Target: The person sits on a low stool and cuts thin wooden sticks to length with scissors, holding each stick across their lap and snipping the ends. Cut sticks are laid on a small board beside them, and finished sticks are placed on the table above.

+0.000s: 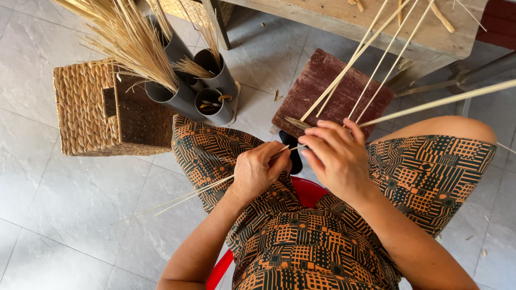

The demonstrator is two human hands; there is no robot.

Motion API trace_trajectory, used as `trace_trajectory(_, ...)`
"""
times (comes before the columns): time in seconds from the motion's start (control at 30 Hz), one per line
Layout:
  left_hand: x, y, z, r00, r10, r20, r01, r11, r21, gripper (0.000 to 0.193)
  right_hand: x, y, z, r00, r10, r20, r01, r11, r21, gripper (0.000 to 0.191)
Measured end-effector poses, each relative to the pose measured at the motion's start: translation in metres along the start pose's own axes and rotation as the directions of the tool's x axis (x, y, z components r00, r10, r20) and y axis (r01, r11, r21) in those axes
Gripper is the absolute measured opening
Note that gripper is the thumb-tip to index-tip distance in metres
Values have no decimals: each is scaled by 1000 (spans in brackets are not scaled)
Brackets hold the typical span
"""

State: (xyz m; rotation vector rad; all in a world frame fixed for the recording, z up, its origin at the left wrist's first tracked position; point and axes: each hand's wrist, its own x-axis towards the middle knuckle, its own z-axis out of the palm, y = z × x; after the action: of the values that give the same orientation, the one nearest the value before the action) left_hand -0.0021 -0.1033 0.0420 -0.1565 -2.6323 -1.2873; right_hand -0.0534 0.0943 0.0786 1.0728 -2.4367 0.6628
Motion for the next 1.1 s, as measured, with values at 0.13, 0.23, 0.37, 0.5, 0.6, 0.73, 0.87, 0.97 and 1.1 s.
trace_trajectory(0.13,0,-8,8,998,-21,51,22,1000,-14,13,3,3,21,990,15,140,-14,1000,-10,17)
trace_trajectory(0.23,0,-20,18,999,-20,41,22,999,-43,12,-2,11,37,979,51,195,-46,998,-30,14)
trace_trajectory(0.37,1,-35,29,998,-43,56,46,997,-56,14,0,18,49,979,30,202,-23,999,-40,14)
trace_trajectory(0.5,12,-56,35,991,-2,134,17,993,-117,17,6,25,58,965,51,257,-38,998,-53,12)
trace_trajectory(0.6,20,-70,35,970,-54,239,80,992,-97,22,12,28,64,954,65,292,-52,997,-51,12)
trace_trajectory(0.73,34,-82,33,952,-130,278,166,980,-108,24,23,31,76,939,99,329,-91,995,-38,11)
trace_trajectory(0.87,43,-84,32,936,-228,269,237,971,-3,26,33,32,85,901,167,399,-165,985,-42,10)
trace_trajectory(0.97,46,-88,29,939,-256,228,259,966,17,25,43,31,95,891,189,413,-177,982,-66,10)
trace_trajectory(1.1,48,-93,22,918,-334,216,337,941,24,24,58,22,105,891,195,411,-159,980,-120,10)
